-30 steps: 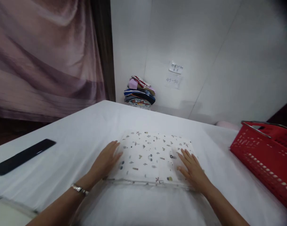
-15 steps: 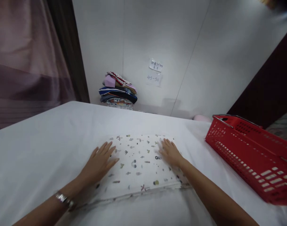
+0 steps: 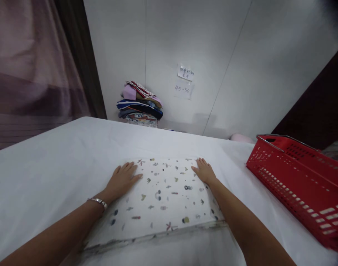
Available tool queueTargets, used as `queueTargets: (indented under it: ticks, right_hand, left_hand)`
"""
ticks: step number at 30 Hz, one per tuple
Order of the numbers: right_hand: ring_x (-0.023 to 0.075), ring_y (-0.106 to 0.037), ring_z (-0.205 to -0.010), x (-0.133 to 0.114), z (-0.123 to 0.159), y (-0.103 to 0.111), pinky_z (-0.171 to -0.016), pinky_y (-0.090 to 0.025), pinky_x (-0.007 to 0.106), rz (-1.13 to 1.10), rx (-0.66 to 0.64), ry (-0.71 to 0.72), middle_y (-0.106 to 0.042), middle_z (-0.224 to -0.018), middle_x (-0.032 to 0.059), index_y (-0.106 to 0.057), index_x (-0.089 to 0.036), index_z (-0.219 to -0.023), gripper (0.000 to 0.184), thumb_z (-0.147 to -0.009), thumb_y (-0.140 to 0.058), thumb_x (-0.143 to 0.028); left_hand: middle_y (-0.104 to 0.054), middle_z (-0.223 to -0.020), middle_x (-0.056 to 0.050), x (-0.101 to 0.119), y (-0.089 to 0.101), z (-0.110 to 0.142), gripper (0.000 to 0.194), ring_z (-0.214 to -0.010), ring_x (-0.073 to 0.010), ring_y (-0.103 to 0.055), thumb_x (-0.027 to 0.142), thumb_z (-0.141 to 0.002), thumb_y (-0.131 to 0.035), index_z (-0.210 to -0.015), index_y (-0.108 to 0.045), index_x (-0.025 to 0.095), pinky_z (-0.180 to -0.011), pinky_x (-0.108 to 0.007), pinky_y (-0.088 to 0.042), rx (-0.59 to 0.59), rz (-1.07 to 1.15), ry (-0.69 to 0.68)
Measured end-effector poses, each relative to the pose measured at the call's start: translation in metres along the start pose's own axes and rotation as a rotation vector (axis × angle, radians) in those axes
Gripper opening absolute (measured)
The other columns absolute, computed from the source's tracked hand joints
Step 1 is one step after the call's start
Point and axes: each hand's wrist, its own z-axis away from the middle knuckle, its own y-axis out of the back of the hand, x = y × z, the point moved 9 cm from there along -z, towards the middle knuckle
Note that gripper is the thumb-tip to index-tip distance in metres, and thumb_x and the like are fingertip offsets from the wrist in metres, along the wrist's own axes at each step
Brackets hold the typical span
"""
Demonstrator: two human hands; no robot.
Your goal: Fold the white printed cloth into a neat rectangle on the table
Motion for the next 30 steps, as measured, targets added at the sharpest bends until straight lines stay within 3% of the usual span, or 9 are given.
queueTargets:
  ticks: [4, 8, 13, 16, 20, 25, 27, 30]
  right_hand:
    - [0.0253, -0.010, -0.138, 0.001, -0.009, 0.004, -0.107, -0.012, 0.046, -0.014, -0.031, 0.007, -0.019, -0.150, 0.0103, -0.026, -0.013, -0.141, 0.064, -0.091, -0.020, -0.053]
    - [0.0241, -0.025, -0.133, -0.001, -0.026, 0.018, -0.106, -0.014, 0.045, 0.026, -0.048, 0.067, -0.034, -0.143, 0.0098, -0.031, -0.016, -0.139, 0.052, -0.094, -0.020, -0.040]
    - [0.0225, -0.049, -0.114, -0.001, -0.041, 0.030, -0.097, -0.030, 0.032, 0.061, -0.072, 0.129, -0.054, -0.127, 0.0101, -0.050, -0.016, -0.126, 0.045, -0.088, -0.041, -0.039]
    - [0.0220, -0.054, -0.105, 0.006, -0.049, 0.034, -0.087, -0.036, 0.028, 0.083, -0.075, 0.132, -0.060, -0.116, 0.0084, -0.061, -0.017, -0.111, 0.038, -0.086, -0.045, -0.041]
    - [0.0240, -0.053, -0.103, 0.024, -0.065, 0.039, -0.085, -0.035, 0.031, 0.120, -0.022, 0.072, -0.061, -0.112, 0.0114, -0.062, -0.015, -0.106, 0.038, -0.089, -0.041, -0.042]
    - [0.0270, -0.043, -0.116, 0.028, -0.070, 0.035, -0.095, -0.028, 0.040, 0.148, 0.070, 0.020, -0.054, -0.121, 0.0162, -0.056, -0.011, -0.116, 0.041, -0.092, -0.035, -0.037]
    - [0.0269, -0.034, -0.125, 0.015, -0.057, 0.034, -0.102, -0.021, 0.042, 0.121, 0.140, 0.077, -0.045, -0.133, 0.0154, -0.048, -0.012, -0.126, 0.044, -0.092, -0.035, -0.036]
    - [0.0252, -0.025, -0.133, -0.014, -0.016, 0.022, -0.106, -0.018, 0.043, 0.034, 0.199, 0.233, -0.034, -0.143, 0.0110, -0.039, -0.017, -0.135, 0.051, -0.091, -0.034, -0.043]
  left_hand:
    - [-0.044, -0.138, -0.008, -0.006, 0.019, -0.021, 0.046, -0.132, -0.0260, -0.028, 0.039, -0.088, -0.032, -0.126, -0.049, 0.021, -0.107, -0.046, -0.015, 0.050, 0.010, 0.027]
    - [-0.052, -0.130, -0.009, -0.007, 0.016, -0.049, 0.045, -0.126, -0.0254, -0.037, 0.040, -0.087, -0.032, -0.122, -0.053, 0.021, -0.105, -0.043, -0.020, -0.066, -0.013, -0.027]
    - [-0.063, -0.107, -0.010, -0.012, 0.011, -0.074, 0.038, -0.106, -0.0262, -0.052, 0.044, -0.081, -0.043, -0.100, -0.065, 0.020, -0.089, -0.035, -0.036, -0.166, -0.066, -0.012]
    - [-0.063, -0.103, -0.010, -0.008, 0.017, -0.088, 0.033, -0.105, -0.0266, -0.052, 0.041, -0.080, -0.046, -0.096, -0.065, 0.019, -0.087, -0.034, -0.036, -0.135, -0.066, 0.005]
    - [-0.061, -0.109, -0.011, 0.003, 0.017, -0.115, 0.030, -0.109, -0.0271, -0.049, 0.036, -0.082, -0.047, -0.099, -0.063, 0.017, -0.094, -0.039, -0.031, -0.057, -0.093, 0.029]
    - [-0.047, -0.132, -0.014, 0.010, -0.015, -0.135, 0.040, -0.123, -0.0266, -0.038, 0.029, -0.087, -0.038, -0.123, -0.049, 0.015, -0.101, -0.045, -0.022, -0.029, -0.035, 0.053]
    - [-0.039, -0.140, -0.014, 0.012, -0.021, -0.128, 0.045, -0.129, -0.0263, -0.031, 0.032, -0.089, -0.034, -0.130, -0.042, 0.015, -0.104, -0.046, -0.019, -0.001, -0.013, 0.000]
    - [-0.033, -0.144, -0.010, 0.016, -0.023, -0.091, 0.055, -0.133, -0.0264, -0.025, 0.050, -0.088, -0.032, -0.134, -0.038, 0.020, -0.106, -0.046, -0.017, 0.017, -0.005, -0.130]
